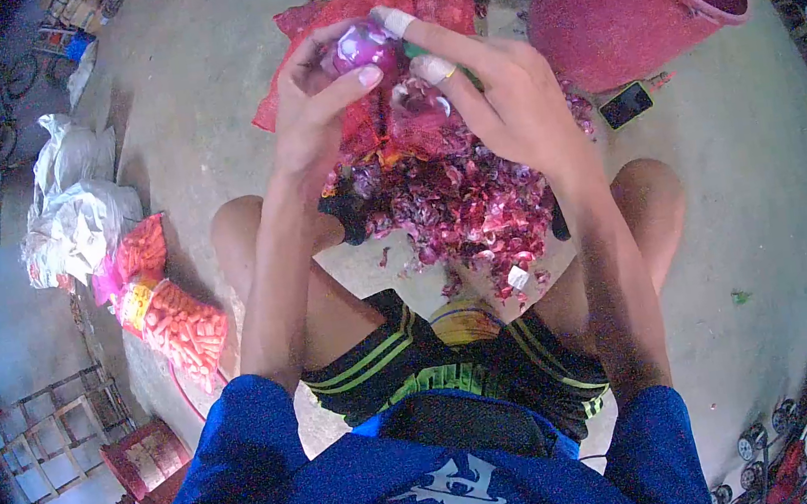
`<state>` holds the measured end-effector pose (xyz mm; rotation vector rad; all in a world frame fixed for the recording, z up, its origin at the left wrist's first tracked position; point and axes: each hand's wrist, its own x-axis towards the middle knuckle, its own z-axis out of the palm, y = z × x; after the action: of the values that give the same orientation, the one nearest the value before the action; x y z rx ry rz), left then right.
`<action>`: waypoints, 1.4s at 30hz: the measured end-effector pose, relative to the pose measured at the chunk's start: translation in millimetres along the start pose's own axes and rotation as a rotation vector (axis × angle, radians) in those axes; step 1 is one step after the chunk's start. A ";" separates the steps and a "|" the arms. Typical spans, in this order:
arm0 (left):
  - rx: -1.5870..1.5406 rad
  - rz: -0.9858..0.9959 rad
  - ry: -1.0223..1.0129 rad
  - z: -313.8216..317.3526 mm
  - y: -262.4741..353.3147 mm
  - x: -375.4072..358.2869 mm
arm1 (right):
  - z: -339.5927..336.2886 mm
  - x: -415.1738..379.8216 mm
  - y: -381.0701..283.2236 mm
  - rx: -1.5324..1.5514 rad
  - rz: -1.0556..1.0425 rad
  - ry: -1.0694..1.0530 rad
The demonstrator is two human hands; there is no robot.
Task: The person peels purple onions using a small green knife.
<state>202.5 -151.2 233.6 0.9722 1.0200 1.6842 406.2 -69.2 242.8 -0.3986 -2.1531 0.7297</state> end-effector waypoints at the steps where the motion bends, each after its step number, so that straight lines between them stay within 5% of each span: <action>1: -0.019 0.021 -0.012 -0.8 -0.1 1.8 | 0.9 0.2 -0.5 0.066 0.069 0.003; 8: -0.035 0.039 -0.060 -0.7 2.3 0.3 | 4.0 4.1 23.3 0.088 0.093 0.087; 11: -0.091 0.112 -0.159 0.6 2.8 -2.1 | -18.2 3.0 34.9 0.361 0.386 0.112; 14: -0.099 0.078 -0.122 1.4 8.1 -3.5 | -22.1 -6.0 36.8 0.119 0.556 -0.084; 19: 0.062 0.095 -0.135 -3.7 9.7 -1.6 | -26.5 -8.4 13.7 0.120 0.456 -0.099; 21: 0.107 0.128 -0.138 -5.5 7.4 -1.5 | -26.4 -8.4 13.1 0.129 0.113 -0.129; 28: 0.101 0.017 -0.103 -5.3 4.8 -3.8 | -19.8 -5.7 -0.1 0.039 0.023 -0.161; 34: 0.111 0.046 -0.119 -5.8 4.8 -0.9 | -31.5 -2.6 3.7 0.015 0.084 -0.297; 38: 0.097 0.032 -0.142 -7.4 6.0 1.5 | -22.1 -2.3 10.9 0.060 -0.023 -0.188; 40: 0.042 0.036 -0.155 -7.8 8.5 0.2 | -23.4 -2.4 2.6 0.282 0.351 -0.121; 42: -0.012 0.044 -0.171 -5.5 9.8 -0.1 | -19.3 -4.3 12.3 0.381 0.363 -0.055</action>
<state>194.6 -154.8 240.7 1.1174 0.8800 1.6099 424.3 -54.6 242.3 -0.5749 -1.9512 1.3417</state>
